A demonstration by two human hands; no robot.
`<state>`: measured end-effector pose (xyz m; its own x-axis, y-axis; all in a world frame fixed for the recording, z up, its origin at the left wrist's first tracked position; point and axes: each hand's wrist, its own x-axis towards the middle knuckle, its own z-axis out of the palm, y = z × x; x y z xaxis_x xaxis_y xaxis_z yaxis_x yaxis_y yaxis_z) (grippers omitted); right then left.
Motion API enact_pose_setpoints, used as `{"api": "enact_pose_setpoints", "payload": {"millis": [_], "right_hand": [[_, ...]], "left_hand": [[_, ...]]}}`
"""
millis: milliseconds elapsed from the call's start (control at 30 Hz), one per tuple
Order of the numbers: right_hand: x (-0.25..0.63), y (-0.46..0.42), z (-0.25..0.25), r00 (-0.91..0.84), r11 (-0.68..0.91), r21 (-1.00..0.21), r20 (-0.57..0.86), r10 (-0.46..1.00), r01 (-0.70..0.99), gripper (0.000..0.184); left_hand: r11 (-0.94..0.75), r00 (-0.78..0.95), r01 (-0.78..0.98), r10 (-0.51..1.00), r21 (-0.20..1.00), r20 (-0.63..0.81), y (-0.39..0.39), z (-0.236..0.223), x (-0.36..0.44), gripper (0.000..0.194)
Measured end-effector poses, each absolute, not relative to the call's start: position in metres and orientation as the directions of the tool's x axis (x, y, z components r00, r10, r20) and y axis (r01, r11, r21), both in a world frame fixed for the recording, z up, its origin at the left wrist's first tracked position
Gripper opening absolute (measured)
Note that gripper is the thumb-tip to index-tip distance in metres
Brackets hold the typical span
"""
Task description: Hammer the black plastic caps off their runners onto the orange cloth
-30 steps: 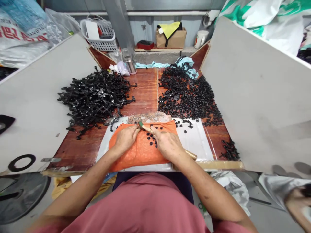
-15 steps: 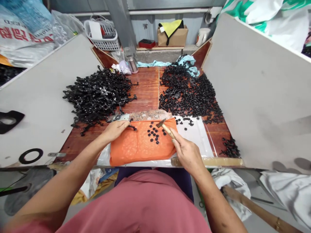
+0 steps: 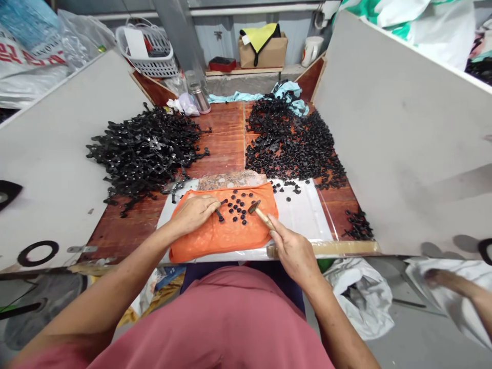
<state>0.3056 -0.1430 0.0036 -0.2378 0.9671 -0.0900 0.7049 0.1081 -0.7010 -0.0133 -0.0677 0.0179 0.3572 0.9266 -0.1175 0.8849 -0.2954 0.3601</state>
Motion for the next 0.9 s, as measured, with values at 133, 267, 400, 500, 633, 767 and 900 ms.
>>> {"api": "enact_pose_setpoints", "payload": {"millis": [133,267,400,500,633,767,900], "right_hand": [[0.306,-0.143,0.002,-0.212,0.102,-0.673,-0.083,0.974,0.732,0.049],[0.304,-0.143,0.004,-0.243,0.14,-0.654,-0.069,0.968,0.743,0.051],[0.302,-0.14,0.014,-0.291,0.212,-0.596,-0.039,0.956,0.774,0.052],[0.296,-0.134,0.025,-0.293,0.238,-0.536,-0.019,0.956,0.81,0.049],[0.276,-0.119,0.038,-0.342,0.339,-0.502,0.089,0.935,0.796,0.052],[0.256,-0.105,0.04,-0.419,0.373,-0.324,-0.084,0.904,0.87,0.052],[0.252,-0.102,0.037,-0.401,0.364,-0.312,-0.064,0.914,0.878,0.054]], "left_hand": [[-0.281,0.345,0.897,0.927,0.342,-0.145,-0.067,0.016,-0.008,0.044],[-0.281,0.339,0.911,0.927,0.303,-0.159,-0.066,0.016,-0.006,0.044],[-0.294,0.351,0.916,0.917,0.274,-0.189,-0.066,0.018,-0.006,0.045],[-0.29,0.352,0.914,0.915,0.285,-0.197,-0.066,0.02,-0.005,0.042],[-0.287,0.347,0.911,0.921,0.298,-0.175,-0.066,0.016,-0.006,0.042],[-0.304,0.355,0.904,0.925,0.302,-0.132,-0.066,0.008,-0.01,0.044],[-0.311,0.363,0.899,0.923,0.308,-0.127,-0.067,0.002,-0.013,0.047]]}}
